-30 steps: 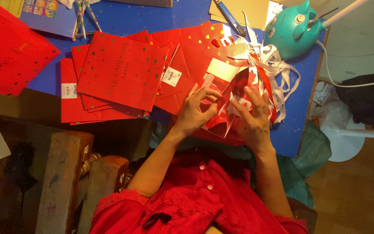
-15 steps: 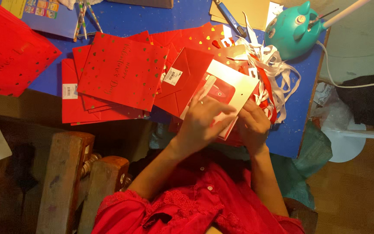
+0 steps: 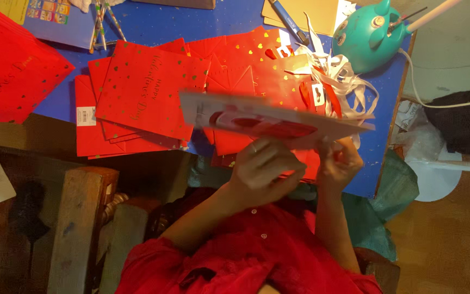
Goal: The person assembles red Valentine's Day gift bags by inserting white plastic handles into slots and threading red ribbons through the handles. They work on multiple bags sequentially, folding and securing the handles and ribbons by hand.
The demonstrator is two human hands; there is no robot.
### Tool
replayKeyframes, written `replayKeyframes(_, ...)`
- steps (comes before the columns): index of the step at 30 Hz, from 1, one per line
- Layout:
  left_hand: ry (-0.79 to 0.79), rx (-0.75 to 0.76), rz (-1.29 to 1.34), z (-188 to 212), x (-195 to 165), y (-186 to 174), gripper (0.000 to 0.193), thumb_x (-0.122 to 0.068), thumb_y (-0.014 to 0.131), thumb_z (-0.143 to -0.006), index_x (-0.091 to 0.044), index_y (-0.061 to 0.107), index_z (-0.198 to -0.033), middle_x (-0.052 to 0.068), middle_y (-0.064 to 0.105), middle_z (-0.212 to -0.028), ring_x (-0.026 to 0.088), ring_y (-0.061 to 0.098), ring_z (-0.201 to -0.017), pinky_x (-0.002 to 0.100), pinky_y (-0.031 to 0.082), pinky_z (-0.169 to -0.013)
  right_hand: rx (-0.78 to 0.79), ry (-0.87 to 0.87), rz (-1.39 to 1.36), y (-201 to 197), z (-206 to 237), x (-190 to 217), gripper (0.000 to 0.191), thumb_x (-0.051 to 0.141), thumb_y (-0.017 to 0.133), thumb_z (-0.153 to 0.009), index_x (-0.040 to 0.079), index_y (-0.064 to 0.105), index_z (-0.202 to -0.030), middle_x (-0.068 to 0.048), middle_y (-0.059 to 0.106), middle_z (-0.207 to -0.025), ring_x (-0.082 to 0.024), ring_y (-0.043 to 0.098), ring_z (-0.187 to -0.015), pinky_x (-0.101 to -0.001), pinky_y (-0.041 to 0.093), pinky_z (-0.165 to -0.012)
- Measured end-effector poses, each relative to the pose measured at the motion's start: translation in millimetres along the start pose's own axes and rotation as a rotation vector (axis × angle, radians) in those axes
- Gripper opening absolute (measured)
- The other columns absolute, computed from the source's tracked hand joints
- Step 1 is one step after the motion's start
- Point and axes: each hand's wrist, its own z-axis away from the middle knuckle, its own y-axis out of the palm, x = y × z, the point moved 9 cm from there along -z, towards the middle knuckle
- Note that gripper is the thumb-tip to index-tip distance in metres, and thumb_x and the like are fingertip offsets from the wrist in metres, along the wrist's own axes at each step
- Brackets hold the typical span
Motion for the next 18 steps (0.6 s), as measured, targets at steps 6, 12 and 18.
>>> replayKeyframes(6,-0.338,0.021,-0.011,20,53,19,0.013,-0.014,0.076,-0.093,-0.011,0.067,-0.102,0.006,0.066,-0.098,0.026,0.065,-0.094,0.04,0.054,-0.085,0.031,0.453,-0.343,28,27,-38,0.015,0.015,0.065,-0.105,0.002,0.066,-0.112,-0.001,0.068,-0.095,-0.008,0.063,-0.08,-0.0247,0.052,-0.07)
replayKeyframes(12,-0.493,0.129,-0.03,41,85,39,0.033,-0.035,0.072,-0.097,-0.007,0.069,-0.115,0.008,0.066,-0.098,0.027,0.065,-0.092,0.04,0.052,-0.079,0.254,0.466,-0.099,47,31,-26,0.037,0.029,0.049,-0.11,0.0,0.064,-0.129,0.0,0.07,-0.113,-0.006,0.063,-0.1,-0.0225,0.051,-0.088)
replayKeyframes(18,-0.605,0.169,-0.032,54,107,51,0.024,-0.033,0.074,-0.091,-0.009,0.069,-0.092,0.005,0.064,-0.084,0.025,0.064,-0.084,0.04,0.051,-0.074,0.333,0.317,0.066,49,26,-25,0.04,0.027,0.047,-0.114,-0.004,0.065,-0.131,-0.007,0.061,-0.119,-0.008,0.055,-0.099,-0.0224,0.045,-0.087)
